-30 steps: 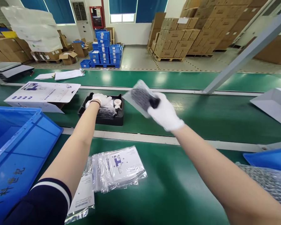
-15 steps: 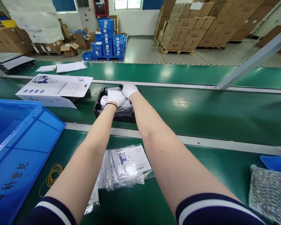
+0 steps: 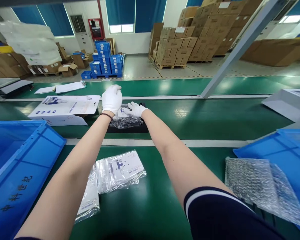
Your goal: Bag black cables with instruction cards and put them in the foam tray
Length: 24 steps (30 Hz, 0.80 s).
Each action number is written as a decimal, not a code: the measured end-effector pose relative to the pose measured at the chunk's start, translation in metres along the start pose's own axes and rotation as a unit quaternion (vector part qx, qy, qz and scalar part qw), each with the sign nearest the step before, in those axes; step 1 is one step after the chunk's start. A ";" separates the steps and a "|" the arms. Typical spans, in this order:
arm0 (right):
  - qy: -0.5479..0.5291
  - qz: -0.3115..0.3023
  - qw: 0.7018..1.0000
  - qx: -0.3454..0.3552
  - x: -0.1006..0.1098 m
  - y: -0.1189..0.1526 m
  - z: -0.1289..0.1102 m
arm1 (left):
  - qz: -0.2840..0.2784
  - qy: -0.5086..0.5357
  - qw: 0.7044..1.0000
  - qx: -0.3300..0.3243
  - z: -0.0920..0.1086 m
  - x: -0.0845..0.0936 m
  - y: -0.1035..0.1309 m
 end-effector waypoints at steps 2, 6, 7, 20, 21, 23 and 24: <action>-0.007 0.008 1.000 -0.013 0.012 0.012 0.007 | 0.011 0.002 0.999 -0.035 0.004 0.023 0.012; -0.023 0.076 0.994 -0.071 0.055 0.042 0.033 | 0.011 -0.005 0.997 -0.076 -0.008 0.068 0.051; -0.027 0.097 0.990 -0.094 0.067 0.052 0.038 | 0.009 -0.007 0.997 -0.076 -0.013 0.079 0.061; -0.254 -0.031 0.934 -0.248 -0.038 0.243 -0.112 | -0.049 0.047 0.998 0.017 0.018 0.144 0.198; -0.312 -0.032 0.909 -0.273 -0.049 0.251 -0.108 | -0.047 0.055 0.997 0.035 0.018 0.144 0.209; -0.387 -0.026 0.872 -0.299 -0.059 0.261 -0.097 | -0.046 0.075 0.993 0.080 0.017 0.139 0.232; -0.397 -0.020 0.867 -0.302 -0.059 0.263 -0.090 | -0.050 0.087 0.990 0.103 0.017 0.134 0.243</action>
Point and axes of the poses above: each hand's wrist, its own y-axis away from the middle knuckle, its own x-axis out of the back of the hand, z = x × y, the point moved 9 cm from there along -y, towards the middle knuckle, and after that the axes turned 1 degree about -y, right-handed, at the moved point
